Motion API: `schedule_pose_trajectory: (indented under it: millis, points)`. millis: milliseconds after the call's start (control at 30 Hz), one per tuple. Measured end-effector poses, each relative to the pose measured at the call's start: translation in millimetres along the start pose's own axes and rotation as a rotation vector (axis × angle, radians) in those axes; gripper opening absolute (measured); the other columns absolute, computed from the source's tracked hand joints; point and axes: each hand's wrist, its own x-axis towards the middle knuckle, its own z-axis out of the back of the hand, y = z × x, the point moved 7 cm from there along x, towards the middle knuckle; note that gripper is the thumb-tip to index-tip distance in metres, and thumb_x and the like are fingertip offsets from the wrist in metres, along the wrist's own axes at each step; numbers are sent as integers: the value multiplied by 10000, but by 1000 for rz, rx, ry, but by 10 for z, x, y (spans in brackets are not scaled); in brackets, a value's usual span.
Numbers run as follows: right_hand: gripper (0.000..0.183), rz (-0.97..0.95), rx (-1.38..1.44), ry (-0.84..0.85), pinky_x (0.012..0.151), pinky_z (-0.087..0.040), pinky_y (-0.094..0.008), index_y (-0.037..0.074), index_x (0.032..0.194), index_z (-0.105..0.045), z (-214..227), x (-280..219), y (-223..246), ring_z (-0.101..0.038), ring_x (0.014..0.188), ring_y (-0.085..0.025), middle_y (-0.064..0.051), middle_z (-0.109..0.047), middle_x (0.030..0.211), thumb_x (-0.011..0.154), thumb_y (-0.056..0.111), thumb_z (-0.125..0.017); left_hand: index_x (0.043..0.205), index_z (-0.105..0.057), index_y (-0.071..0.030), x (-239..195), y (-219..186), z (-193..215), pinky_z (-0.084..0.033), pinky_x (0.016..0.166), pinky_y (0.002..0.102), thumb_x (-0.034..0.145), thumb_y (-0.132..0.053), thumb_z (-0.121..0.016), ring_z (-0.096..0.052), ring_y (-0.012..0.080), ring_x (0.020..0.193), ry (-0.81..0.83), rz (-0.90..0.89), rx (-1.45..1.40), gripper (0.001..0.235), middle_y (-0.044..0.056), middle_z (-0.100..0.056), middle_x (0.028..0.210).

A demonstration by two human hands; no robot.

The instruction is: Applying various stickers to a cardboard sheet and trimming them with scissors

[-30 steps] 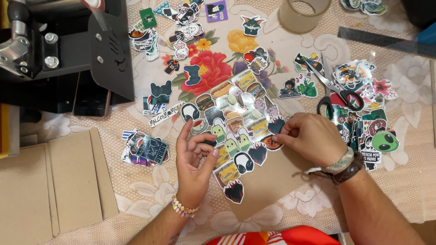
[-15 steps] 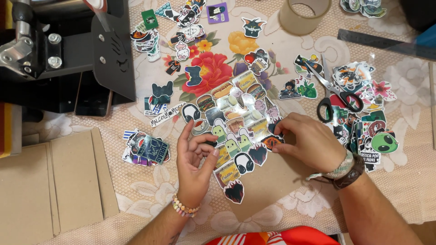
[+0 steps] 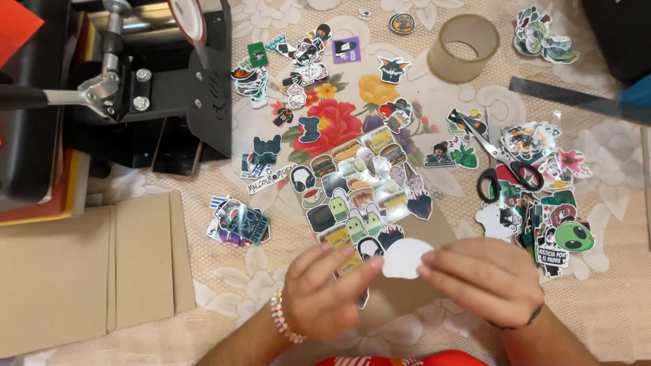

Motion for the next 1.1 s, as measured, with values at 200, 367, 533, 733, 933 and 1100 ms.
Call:
schedule_pose_trajectory:
  millis: [200, 367, 533, 733, 933, 1100]
  points:
    - [157, -69, 44, 47, 833, -636, -337, 69, 1039, -742, 28, -117, 156, -740, 932, -208, -49, -720, 1099, 914, 122, -664, 1555, -192, -96, 83, -193, 137, -506, 984, 377, 1168, -351, -208, -703, 231, 1096, -73, -305, 70, 464, 79, -778, 1202]
    - [131, 180, -141, -42, 752, -633, -281, 115, 1030, -753, -16, -116, 261, -668, 832, -112, -14, -672, 1042, 902, 86, -739, 1574, -179, -98, 71, -290, 139, -497, 960, 360, 1189, -353, -217, -684, 181, 1084, -46, -344, 187, 463, 26, -793, 1196]
    - [130, 237, -205, -97, 712, -607, -259, 135, 1026, -764, -118, -165, 335, -621, 801, -73, 19, -641, 1010, 898, 124, -788, 1530, -257, -106, 155, -318, 130, -496, 904, 316, 1184, -343, -238, -693, 127, 993, -142, -305, 274, 420, -9, -814, 1103]
    - [168, 220, -145, 23, 635, -556, -288, 47, 1100, -730, -187, -165, 313, -623, 816, -123, -37, -642, 1032, 952, 96, -669, 1558, -246, -41, 158, -327, 55, -491, 913, 332, 1187, -307, -246, -723, 137, 995, -131, -394, 360, 457, -1, -818, 1112]
    - [116, 232, -184, -40, 589, -535, -250, 59, 1027, -740, -191, -129, 303, -608, 816, -97, -15, -679, 965, 916, 93, -734, 1532, -268, -42, 199, -324, 28, -490, 914, 324, 1173, -249, -296, -737, 149, 1019, -100, -385, 337, 415, 21, -808, 1134]
    - [125, 228, -196, -132, 553, -519, -229, 87, 925, -751, -183, -74, 298, -589, 722, -77, 3, -666, 886, 838, 55, -834, 1125, -697, -159, 146, -118, -141, -514, 956, 293, 1006, -185, -652, -682, 67, 1120, 33, 5, 113, 130, -160, -694, 1204]
